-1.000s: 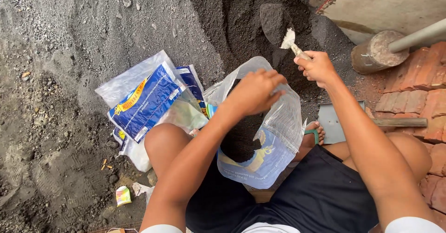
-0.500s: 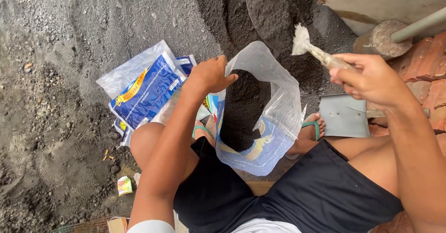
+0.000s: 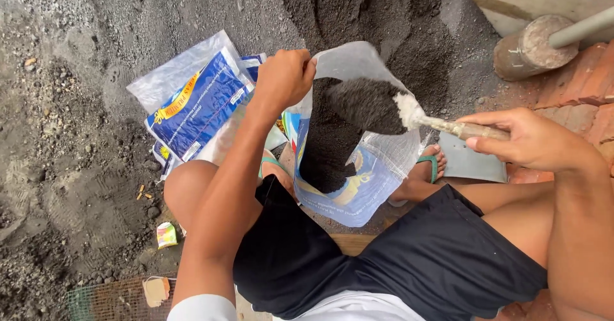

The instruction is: Scooping dark sand or soil from a pile into a plastic bag using a hand trowel

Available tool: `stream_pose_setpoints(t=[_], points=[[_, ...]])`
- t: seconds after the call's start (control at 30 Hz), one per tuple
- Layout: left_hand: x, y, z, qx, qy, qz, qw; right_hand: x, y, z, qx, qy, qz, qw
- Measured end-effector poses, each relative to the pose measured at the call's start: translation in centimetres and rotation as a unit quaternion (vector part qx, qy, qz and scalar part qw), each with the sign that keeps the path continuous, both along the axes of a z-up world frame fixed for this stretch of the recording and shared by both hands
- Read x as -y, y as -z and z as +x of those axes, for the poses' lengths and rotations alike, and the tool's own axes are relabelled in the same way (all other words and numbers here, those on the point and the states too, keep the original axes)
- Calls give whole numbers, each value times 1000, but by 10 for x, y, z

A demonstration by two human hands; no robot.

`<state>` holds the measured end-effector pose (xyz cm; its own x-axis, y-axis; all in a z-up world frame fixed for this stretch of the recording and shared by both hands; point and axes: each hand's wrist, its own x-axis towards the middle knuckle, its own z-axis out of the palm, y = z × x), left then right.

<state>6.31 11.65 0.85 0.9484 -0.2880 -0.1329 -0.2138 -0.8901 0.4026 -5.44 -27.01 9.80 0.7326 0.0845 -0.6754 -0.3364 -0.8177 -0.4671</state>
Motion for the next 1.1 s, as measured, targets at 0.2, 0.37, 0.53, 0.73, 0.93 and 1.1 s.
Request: stream_pose_setpoints(t=[0.2, 0.37, 0.53, 0.73, 0.93, 1.1], points=[[10, 8, -2, 54, 31, -28, 998, -60, 22, 15, -84, 18, 45, 995], [-1, 1, 1, 72, 38, -82, 993, -63, 54, 23, 28, -69, -4, 997], [-4, 2, 3, 79, 37, -74, 993, -72, 42, 30, 2, -122, -37, 992], [1, 5, 8, 79, 57, -37, 995, -73, 50, 42, -13, -159, -63, 985], [3, 1, 11, 54, 53, -42, 996, -53, 32, 50, 33, -266, -107, 957], [5, -20, 11, 16, -6, -79, 997, -1, -8, 55, 85, -58, -16, 995]])
